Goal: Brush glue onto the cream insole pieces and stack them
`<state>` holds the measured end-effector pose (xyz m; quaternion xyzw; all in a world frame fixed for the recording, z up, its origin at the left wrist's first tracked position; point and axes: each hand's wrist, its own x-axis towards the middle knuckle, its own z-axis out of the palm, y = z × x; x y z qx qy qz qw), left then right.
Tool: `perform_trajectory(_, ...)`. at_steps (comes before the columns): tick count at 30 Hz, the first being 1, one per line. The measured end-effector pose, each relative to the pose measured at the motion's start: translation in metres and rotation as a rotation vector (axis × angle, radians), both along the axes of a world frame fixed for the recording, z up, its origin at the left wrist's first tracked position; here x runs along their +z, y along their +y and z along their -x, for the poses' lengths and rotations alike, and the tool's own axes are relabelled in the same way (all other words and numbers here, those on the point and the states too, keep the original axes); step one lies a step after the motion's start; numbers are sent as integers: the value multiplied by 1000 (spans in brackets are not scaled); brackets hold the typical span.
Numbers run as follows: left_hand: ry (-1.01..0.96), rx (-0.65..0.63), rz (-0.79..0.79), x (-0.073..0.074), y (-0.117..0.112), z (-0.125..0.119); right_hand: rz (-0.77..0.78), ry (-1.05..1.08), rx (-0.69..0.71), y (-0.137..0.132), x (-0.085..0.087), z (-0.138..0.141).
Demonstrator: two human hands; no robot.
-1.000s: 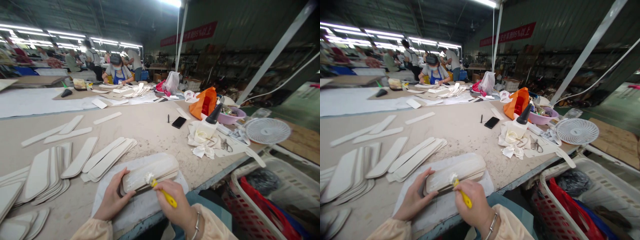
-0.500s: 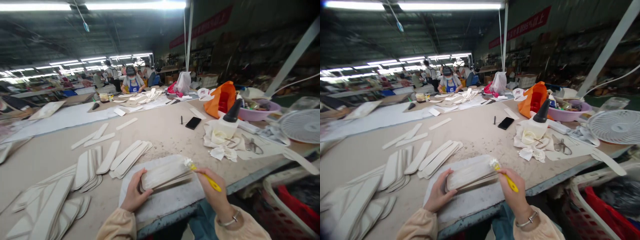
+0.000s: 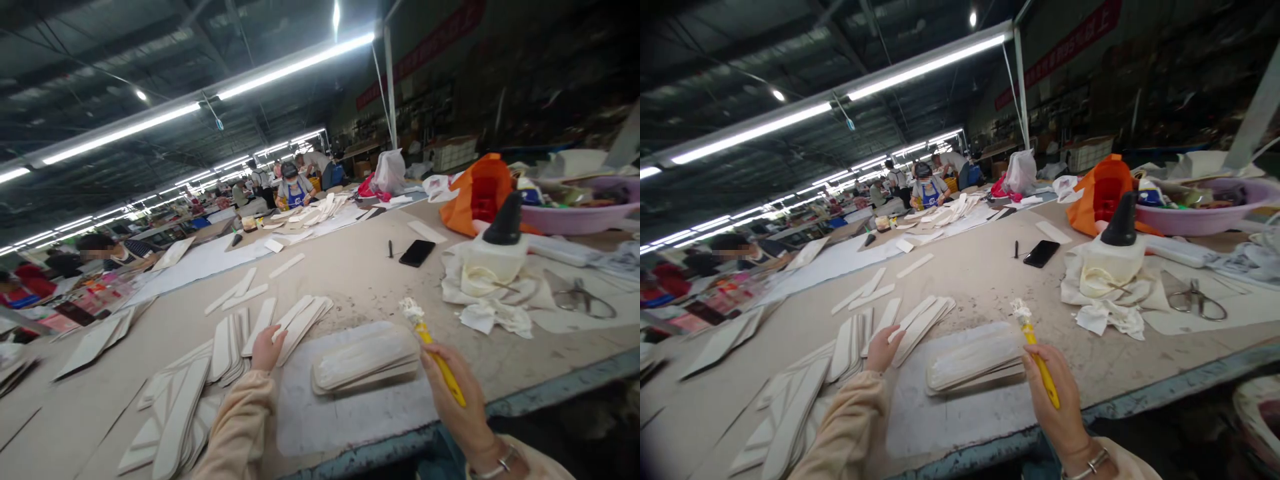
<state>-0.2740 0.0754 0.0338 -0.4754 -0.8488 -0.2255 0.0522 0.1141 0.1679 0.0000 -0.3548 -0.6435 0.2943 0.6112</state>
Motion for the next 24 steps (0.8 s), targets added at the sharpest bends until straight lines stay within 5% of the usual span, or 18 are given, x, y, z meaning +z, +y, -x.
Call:
perform_trajectory(4, -1, 36, 203, 5, 22, 26, -22, -17, -6, -1, 0, 0)
perform_trajectory(11, 41, -11, 378, 14, 36, 27, -119, -21, -29, 2, -1, 1)
perform_trajectory(16, 104, 39, 362, 29, 34, 19, -134, -17, -22, 5, -9, 3)
perform_trajectory(20, 146, 115, 295, 49, 23, 11, -3, -7, 31, 3, -7, -1)
perform_trajectory(24, 92, -69, 180, 73, 3, -25, 135, 65, 83, 2, 3, 1)
